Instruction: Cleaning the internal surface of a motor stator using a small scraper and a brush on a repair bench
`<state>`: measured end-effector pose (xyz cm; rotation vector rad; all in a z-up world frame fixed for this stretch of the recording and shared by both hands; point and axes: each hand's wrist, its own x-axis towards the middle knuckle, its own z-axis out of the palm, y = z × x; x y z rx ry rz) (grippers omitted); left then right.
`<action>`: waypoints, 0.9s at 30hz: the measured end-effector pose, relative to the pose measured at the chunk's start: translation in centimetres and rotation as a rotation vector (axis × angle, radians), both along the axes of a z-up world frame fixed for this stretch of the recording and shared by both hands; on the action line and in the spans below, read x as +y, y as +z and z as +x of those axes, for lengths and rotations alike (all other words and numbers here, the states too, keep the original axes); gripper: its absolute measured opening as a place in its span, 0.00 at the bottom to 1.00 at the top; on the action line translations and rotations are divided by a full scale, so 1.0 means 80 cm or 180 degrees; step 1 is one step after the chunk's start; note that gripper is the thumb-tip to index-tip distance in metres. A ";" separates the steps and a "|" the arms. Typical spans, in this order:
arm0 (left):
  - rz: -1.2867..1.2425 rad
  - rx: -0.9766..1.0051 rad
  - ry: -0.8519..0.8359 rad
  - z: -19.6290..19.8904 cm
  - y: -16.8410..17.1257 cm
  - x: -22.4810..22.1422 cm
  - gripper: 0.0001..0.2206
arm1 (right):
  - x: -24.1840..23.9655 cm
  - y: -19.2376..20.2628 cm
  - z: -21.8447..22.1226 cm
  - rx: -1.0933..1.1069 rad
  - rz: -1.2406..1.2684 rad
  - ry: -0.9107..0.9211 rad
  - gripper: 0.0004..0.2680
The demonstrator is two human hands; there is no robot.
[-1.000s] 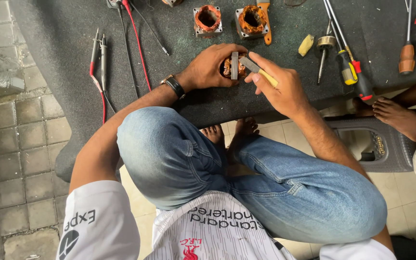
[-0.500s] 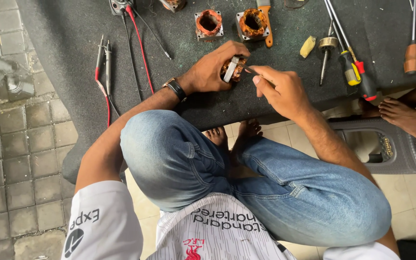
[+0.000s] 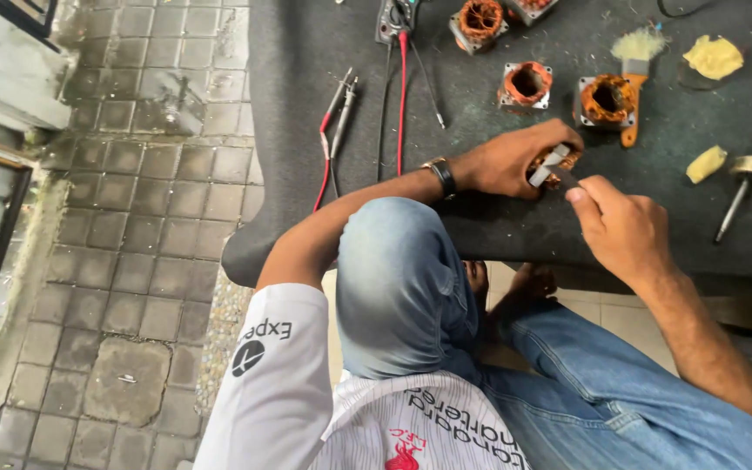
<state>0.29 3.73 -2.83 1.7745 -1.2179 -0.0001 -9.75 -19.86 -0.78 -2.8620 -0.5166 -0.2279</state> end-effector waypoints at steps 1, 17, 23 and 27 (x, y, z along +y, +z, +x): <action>0.0002 -0.0010 0.0030 -0.001 0.000 0.001 0.26 | 0.001 0.000 0.000 -0.0010 0.0002 0.0030 0.07; -0.0086 -0.0055 -0.0026 0.008 -0.021 -0.006 0.30 | -0.005 0.004 0.001 0.0233 0.0304 -0.0199 0.08; -0.0017 0.0124 0.0037 0.014 -0.024 -0.009 0.37 | 0.011 0.022 -0.012 0.0213 0.0536 -0.0153 0.06; 0.0144 0.0027 0.0035 0.004 0.000 0.001 0.31 | 0.009 0.025 0.001 0.0263 0.0246 -0.0131 0.10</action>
